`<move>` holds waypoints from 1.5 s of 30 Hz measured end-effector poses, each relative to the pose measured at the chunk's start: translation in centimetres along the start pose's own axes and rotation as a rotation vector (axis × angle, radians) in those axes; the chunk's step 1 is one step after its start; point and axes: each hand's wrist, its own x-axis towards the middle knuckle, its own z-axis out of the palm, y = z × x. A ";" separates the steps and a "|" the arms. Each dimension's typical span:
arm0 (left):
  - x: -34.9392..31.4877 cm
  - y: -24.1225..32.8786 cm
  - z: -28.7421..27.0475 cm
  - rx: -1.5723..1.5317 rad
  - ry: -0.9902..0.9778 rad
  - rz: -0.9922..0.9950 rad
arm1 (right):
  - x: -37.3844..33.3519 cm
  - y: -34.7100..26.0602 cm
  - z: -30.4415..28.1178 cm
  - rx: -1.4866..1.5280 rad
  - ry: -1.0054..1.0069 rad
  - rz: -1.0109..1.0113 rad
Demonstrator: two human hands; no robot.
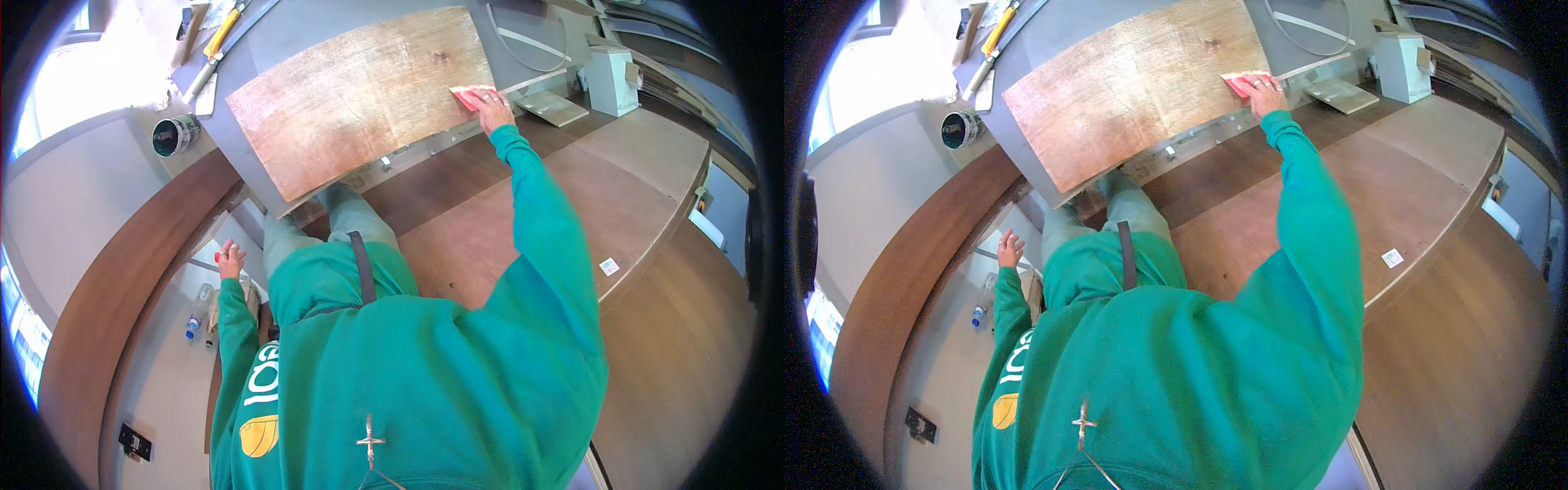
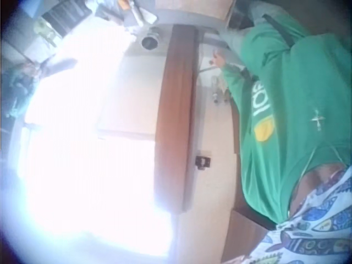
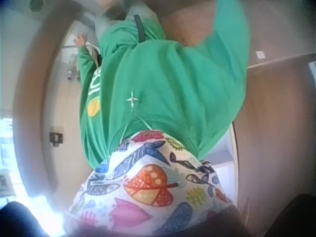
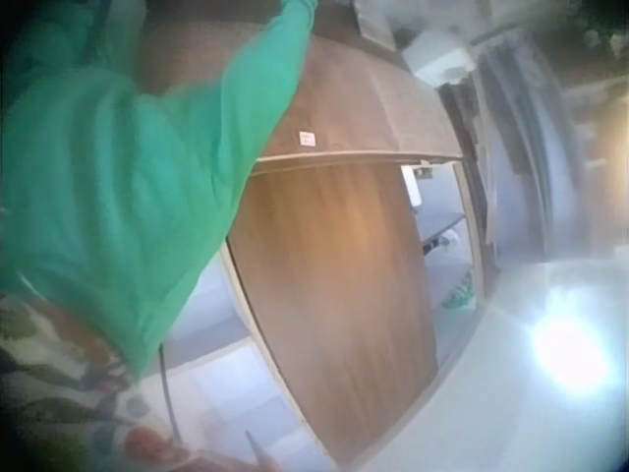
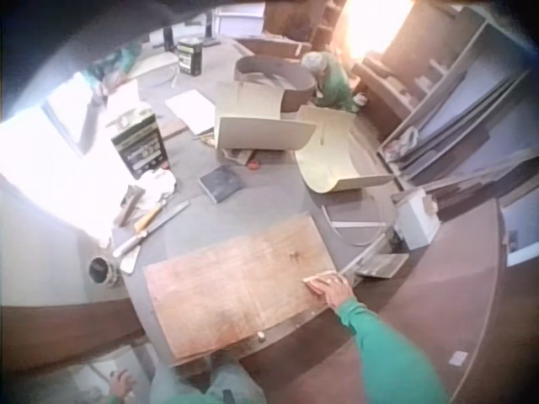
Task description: The person pours liquid adhesive from a tin onto a wooden board and spreads it evenly across the surface using a red spreader tool.
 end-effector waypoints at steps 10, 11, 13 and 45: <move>-0.9 3.7 -0.7 0.060 -0.001 0.055 | 3.4 3.9 0.5 -0.047 -0.084 0.010; -1.0 3.7 -0.4 0.073 -0.014 0.038 | 3.7 4.1 0.8 -0.038 -0.109 0.024; -1.5 3.9 0.4 0.111 -0.033 0.049 | 2.9 4.4 1.3 -0.018 -0.140 0.019; -2.0 2.2 -0.5 0.069 -0.051 0.016 | 5.0 7.2 1.3 -0.088 -0.108 -0.067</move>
